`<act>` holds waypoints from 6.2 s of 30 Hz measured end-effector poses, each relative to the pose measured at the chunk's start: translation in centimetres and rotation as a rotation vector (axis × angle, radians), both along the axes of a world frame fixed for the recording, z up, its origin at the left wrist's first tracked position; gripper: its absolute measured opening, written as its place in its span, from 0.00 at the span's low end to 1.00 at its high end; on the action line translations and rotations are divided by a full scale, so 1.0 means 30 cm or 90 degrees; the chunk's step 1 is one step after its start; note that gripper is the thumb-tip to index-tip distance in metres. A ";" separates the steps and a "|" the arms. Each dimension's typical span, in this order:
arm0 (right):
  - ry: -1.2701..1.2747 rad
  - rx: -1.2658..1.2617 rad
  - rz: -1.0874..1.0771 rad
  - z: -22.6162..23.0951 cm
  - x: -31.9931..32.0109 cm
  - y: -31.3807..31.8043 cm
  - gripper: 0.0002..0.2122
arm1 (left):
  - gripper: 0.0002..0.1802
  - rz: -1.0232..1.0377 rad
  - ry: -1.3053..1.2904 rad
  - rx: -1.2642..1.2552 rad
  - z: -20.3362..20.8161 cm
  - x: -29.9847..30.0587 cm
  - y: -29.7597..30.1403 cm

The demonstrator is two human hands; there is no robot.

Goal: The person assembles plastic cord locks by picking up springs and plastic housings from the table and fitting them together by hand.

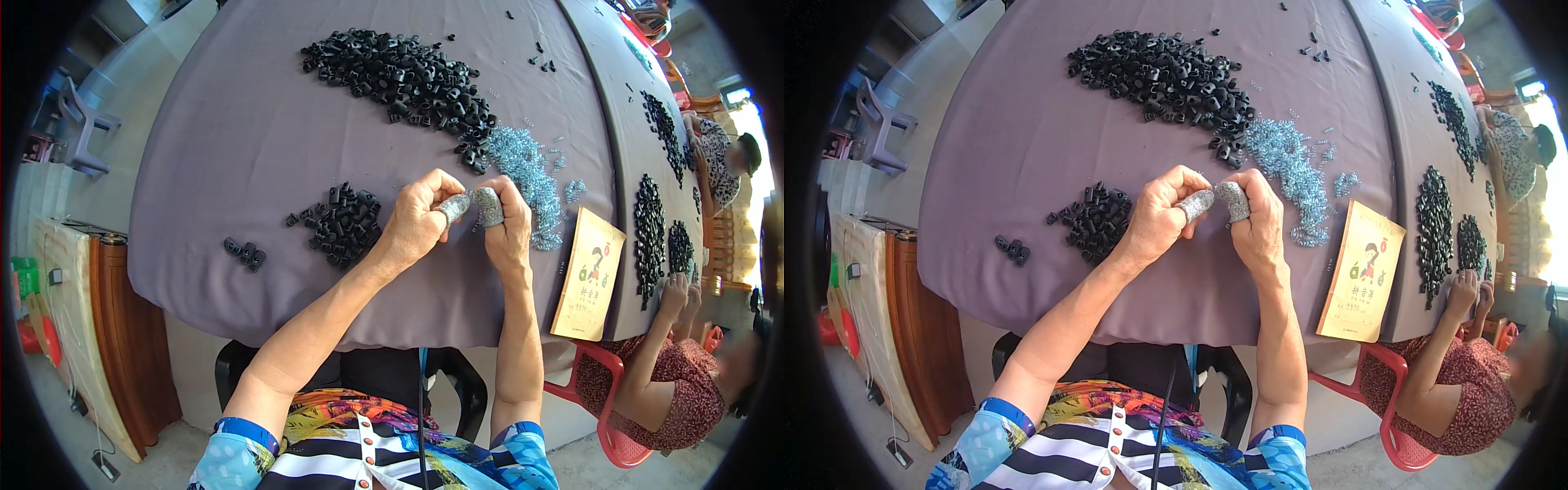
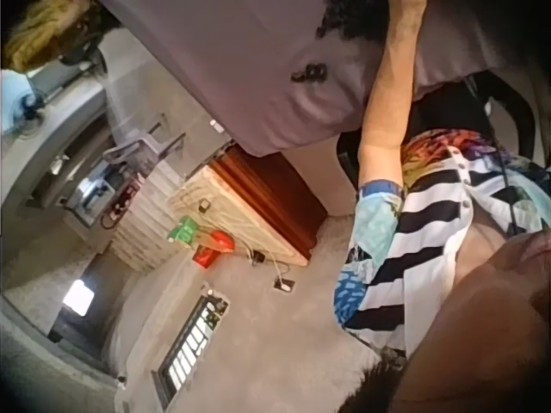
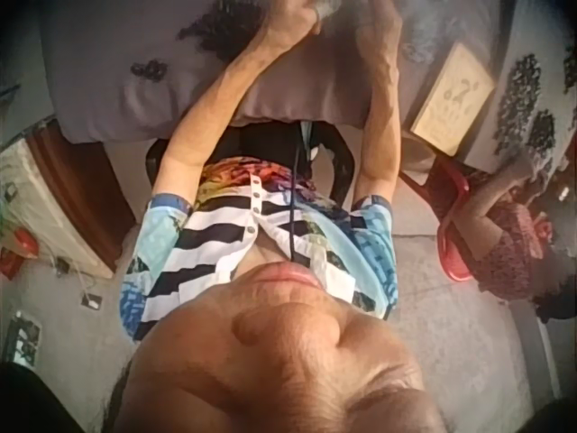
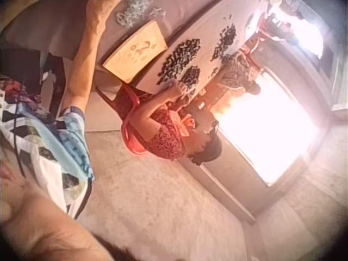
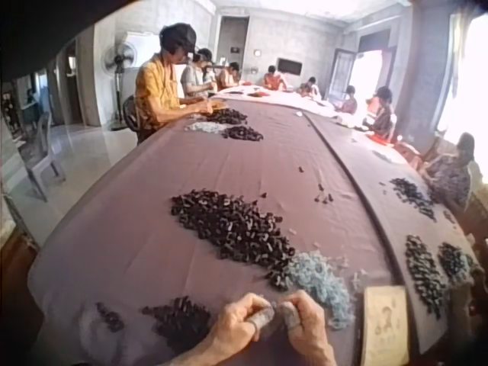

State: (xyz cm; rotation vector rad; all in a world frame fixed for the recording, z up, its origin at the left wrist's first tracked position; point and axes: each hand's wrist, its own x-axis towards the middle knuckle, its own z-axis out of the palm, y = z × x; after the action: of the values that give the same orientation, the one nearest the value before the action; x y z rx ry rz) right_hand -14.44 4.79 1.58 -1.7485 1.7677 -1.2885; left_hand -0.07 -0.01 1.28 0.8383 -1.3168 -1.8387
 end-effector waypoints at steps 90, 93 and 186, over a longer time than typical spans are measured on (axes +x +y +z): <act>-0.197 0.026 0.030 0.031 0.007 0.009 0.11 | 0.07 -0.011 -0.018 0.090 0.010 0.026 -0.017; -0.130 0.024 0.028 0.019 0.007 0.005 0.13 | 0.07 -0.003 -0.078 0.033 0.017 0.024 -0.007; 0.048 -0.016 -0.107 -0.039 -0.026 0.038 0.09 | 0.15 0.021 -0.072 -0.806 0.695 0.642 0.660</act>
State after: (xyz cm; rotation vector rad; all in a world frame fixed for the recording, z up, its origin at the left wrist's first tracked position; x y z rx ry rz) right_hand -15.22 5.92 0.41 -1.7151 1.9854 -1.3311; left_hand 19.20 19.80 22.12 0.2346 -2.0775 -0.6118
